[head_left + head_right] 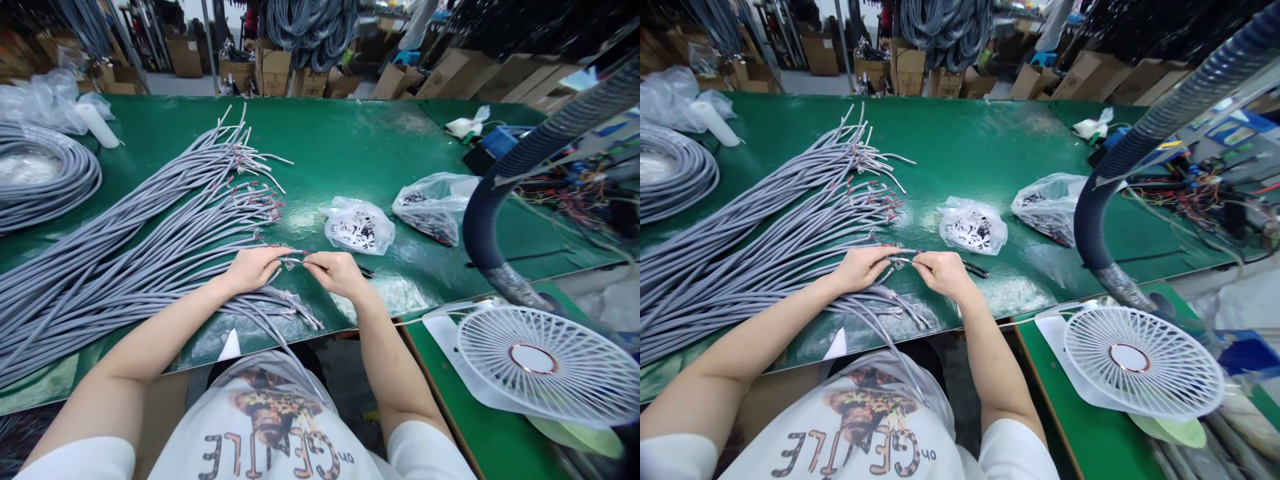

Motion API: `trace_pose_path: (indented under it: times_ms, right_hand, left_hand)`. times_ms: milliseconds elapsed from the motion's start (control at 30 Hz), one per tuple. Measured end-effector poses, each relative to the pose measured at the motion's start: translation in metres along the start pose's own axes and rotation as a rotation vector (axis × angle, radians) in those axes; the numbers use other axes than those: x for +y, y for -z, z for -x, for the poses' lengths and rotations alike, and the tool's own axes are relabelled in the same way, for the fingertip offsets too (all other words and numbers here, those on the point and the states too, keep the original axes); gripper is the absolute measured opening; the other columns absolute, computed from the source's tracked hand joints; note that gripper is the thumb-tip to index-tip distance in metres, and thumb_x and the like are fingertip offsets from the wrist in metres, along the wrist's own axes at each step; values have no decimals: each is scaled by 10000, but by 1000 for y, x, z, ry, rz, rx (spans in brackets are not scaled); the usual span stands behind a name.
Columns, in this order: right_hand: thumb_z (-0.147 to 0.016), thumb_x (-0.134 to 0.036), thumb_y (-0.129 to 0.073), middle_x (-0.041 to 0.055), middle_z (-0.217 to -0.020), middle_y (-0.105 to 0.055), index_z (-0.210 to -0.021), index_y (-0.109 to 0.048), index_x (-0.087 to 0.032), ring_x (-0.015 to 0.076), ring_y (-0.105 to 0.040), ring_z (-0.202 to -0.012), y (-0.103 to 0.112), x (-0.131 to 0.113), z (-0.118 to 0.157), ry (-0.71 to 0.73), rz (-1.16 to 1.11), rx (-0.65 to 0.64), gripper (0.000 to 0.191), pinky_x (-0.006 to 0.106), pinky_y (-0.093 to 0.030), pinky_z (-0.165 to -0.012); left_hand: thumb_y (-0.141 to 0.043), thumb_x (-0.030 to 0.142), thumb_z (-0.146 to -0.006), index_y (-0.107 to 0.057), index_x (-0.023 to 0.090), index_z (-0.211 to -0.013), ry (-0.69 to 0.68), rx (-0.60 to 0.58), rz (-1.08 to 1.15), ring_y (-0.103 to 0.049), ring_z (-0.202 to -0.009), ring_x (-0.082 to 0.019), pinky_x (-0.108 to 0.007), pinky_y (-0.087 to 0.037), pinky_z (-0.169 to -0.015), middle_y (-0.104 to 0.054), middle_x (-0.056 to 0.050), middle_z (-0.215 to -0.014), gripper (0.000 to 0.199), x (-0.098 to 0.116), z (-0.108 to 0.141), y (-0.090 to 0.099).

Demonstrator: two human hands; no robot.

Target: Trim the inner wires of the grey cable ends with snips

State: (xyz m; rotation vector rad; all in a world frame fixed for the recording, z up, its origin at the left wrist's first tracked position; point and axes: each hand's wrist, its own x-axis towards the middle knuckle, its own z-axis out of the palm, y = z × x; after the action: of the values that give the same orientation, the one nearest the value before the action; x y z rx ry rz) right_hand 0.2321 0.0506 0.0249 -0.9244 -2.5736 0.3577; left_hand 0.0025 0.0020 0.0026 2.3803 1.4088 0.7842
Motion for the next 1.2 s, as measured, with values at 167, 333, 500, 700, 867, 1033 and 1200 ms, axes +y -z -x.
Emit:
trace_pose_path:
  times_ms: [167,333,500,700,867,1033,1200]
  right_hand:
    - [-901,-255,-499,39,-881,-749,-892,-720,-195,156,-677,-777,-1,-4,-6,-32,49,-64,228,228,-393,-639]
    - [-904,-260,-482,44,-827,-737,-872,-714,-193,155,-643,-732,2,-11,-16,-98,134,-134,244,242,-326,-599]
    - [-903,-286,-463,64,-786,-720,-826,-707,-188,168,-613,-688,9,-21,-26,-150,242,-246,273,267,-272,-579]
    - [-864,-248,-480,51,-693,-669,-761,-688,-167,139,-535,-600,15,-16,-35,-132,105,-320,246,256,-257,-563]
    - [-836,-225,-466,-19,-533,-531,-740,-658,-129,99,-448,-509,13,0,-37,-93,-373,-471,235,214,-306,-540]
    - [-779,-154,-490,-12,-568,-557,-720,-671,-125,94,-456,-538,3,8,-31,-132,-377,-442,193,214,-318,-566]
    - [-820,-272,-511,-8,-601,-538,-748,-682,-128,93,-414,-559,2,7,-25,-206,-422,-246,235,226,-298,-560]
  left_hand:
    - [-424,250,-920,-546,199,-1283,-7,10,-4,-615,-1136,-190,-312,-487,-956,-640,-57,-1256,386,-1,1,-1]
    - [-476,252,-897,-493,203,-1315,65,7,-21,-691,-903,-177,-268,-519,-776,-706,-58,-1102,422,1,1,1]
    - [-453,249,-908,-578,198,-1180,14,27,-36,-687,-909,-184,-271,-506,-766,-713,-56,-1059,304,1,0,1]
    - [-436,214,-908,-642,199,-1072,-91,42,2,-681,-942,-173,-270,-500,-834,-728,-43,-1022,264,-3,1,1]
    - [-478,197,-870,-688,190,-1022,-89,92,110,-688,-821,-155,-260,-501,-810,-742,-44,-934,260,0,0,4]
    - [-501,206,-843,-722,148,-946,58,161,337,-642,-690,-132,-223,-474,-645,-732,-68,-874,251,3,-3,9]
    - [-521,203,-809,-706,129,-927,204,202,548,-515,-549,-102,-212,-394,-547,-623,-10,-630,231,1,-6,14]
